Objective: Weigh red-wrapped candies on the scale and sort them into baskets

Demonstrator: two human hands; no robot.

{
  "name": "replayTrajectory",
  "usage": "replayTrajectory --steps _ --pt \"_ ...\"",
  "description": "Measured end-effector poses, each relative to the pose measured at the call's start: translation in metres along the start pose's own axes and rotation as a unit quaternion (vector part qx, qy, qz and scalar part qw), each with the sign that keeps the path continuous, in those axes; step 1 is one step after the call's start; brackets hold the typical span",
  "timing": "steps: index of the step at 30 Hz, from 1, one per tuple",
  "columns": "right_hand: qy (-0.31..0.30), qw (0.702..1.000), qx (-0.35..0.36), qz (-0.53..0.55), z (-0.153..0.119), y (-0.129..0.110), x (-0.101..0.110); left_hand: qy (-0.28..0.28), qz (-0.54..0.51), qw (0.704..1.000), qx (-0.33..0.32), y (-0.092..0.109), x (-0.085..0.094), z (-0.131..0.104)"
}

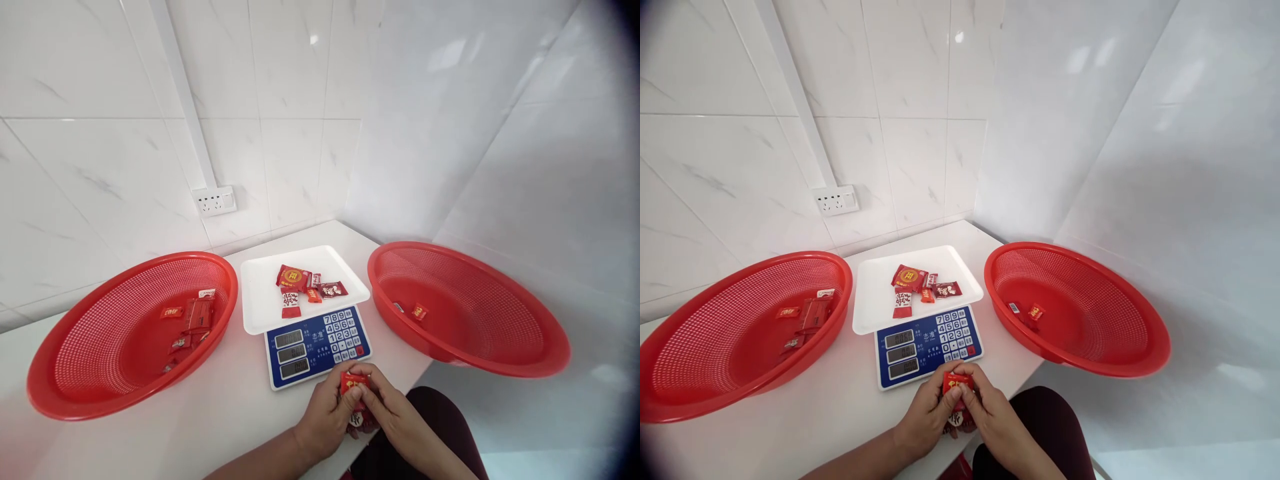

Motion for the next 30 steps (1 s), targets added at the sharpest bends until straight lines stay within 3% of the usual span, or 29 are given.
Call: replayTrajectory --steps 4,8,16,20,24,27,30 --pt "0.021 0.999 -0.017 0.02 0.002 0.009 -0.006 0.051 0.122 0.987 -0.086 0.015 0.01 -0.006" --pt "0.059 0.998 -0.004 -0.016 0.004 0.009 -0.005 0.07 0.118 0.987 -0.081 0.011 0.014 -0.009" --pt "0.172 0.976 0.076 -0.108 0.001 -0.006 0.018 0.004 0.061 0.994 -0.091 0.014 0.002 -0.006" --pt "0.296 0.936 0.112 -0.154 -0.009 -0.029 0.065 0.021 -0.007 0.998 -0.059 0.002 0.004 -0.003" --pt "0.467 0.856 0.117 -0.188 -0.035 -0.067 0.131 0.02 0.007 0.999 -0.034 -0.006 0.005 -0.002" --pt "0.505 0.821 0.078 -0.257 -0.041 -0.09 0.162 -0.019 0.033 0.999 -0.027 -0.007 -0.001 -0.001" --pt "0.498 0.798 0.041 -0.338 -0.037 -0.102 0.178 -0.072 0.06 0.995 -0.018 -0.008 -0.008 -0.003"
Point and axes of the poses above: each hand's wrist, its own z-axis towards the middle knuckle, its own x-axis out of the back of the hand, y = z × x, the point moved 8 cm from there along z, towards the middle knuckle, and after that the axes turned 9 degrees about -x, right-handed, at the moved point
